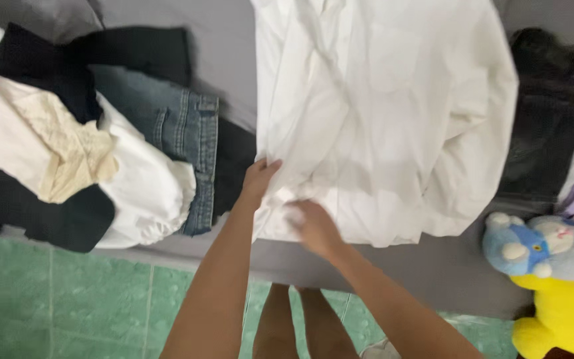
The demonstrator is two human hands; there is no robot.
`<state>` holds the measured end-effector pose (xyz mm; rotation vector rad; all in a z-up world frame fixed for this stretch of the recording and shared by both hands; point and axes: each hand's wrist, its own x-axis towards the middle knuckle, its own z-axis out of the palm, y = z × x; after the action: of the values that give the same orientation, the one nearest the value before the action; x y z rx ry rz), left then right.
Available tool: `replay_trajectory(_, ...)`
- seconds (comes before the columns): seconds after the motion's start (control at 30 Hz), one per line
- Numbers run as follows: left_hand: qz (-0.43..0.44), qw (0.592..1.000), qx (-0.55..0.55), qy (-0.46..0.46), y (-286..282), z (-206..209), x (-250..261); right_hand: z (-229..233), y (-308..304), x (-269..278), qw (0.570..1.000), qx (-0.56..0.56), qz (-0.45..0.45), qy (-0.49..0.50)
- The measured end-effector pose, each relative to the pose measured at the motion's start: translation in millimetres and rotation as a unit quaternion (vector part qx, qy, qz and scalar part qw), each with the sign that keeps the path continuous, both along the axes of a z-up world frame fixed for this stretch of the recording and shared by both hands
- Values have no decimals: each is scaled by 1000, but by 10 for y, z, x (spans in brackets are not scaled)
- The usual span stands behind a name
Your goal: The person folds a white button-up shirt and a cream-colored sweater on a gray bed. They smooth the garments, fold the sleeves and sides, and stack the folded items on the bed.
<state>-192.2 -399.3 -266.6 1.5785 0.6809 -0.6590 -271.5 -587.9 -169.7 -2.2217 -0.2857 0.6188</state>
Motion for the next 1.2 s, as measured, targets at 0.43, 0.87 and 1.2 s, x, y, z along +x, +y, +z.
replay_trajectory(0.43,50,976,-145,153,-90,551,-598,-261,-152,-84,887,101,-374,252)
replay_trajectory(0.87,471,755,-439,123,0,401,-1093,-171,-124,-241,793,277,-406,359)
replay_trajectory(1.2,176,980,-59,66,-239,300,-1676,-51,-248,-425,881,133,-378,252)
